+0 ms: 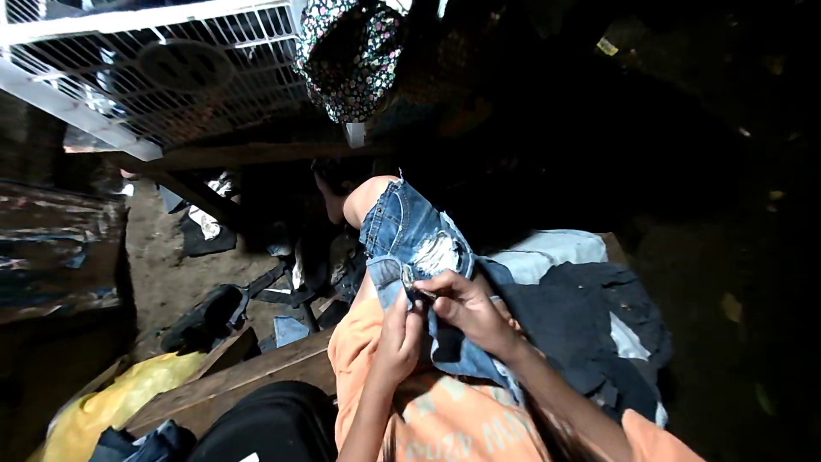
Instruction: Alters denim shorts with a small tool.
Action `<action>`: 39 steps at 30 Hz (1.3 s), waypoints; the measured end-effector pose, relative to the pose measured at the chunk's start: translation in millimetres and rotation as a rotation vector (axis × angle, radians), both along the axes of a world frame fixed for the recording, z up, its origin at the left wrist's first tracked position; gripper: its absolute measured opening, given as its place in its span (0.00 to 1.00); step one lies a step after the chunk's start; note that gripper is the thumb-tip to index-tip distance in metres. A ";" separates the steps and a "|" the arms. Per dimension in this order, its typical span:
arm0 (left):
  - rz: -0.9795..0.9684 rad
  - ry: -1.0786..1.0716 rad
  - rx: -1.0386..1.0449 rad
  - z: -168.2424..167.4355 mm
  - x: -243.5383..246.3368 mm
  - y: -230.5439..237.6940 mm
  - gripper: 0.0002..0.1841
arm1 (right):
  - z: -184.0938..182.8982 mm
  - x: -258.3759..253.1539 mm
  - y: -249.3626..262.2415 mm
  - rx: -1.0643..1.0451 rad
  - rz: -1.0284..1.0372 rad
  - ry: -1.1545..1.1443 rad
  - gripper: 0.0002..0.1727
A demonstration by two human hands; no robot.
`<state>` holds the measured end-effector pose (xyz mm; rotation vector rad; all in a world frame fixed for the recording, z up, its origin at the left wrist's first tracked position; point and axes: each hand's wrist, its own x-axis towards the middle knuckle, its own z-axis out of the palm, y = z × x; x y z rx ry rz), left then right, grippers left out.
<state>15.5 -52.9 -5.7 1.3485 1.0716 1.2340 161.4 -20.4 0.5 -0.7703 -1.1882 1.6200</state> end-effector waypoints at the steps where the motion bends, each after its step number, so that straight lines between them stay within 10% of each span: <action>1: -0.017 -0.047 -0.031 -0.2 -1.5 -0.2 0.21 | 5.7 4.0 3.6 -0.115 0.060 0.043 0.07; 5: -0.027 -0.183 -0.110 -5.6 -2.8 -0.3 0.20 | 12.0 12.2 10.9 -0.309 0.191 0.107 0.05; 16: 0.059 0.243 0.072 18.7 -15.1 0.2 0.27 | 13.8 13.8 -10.0 0.332 -0.053 -0.562 0.28; 39: 0.062 0.264 0.180 -6.3 -0.2 -0.1 0.22 | 12.2 -2.4 -3.2 -0.126 0.048 -0.003 0.09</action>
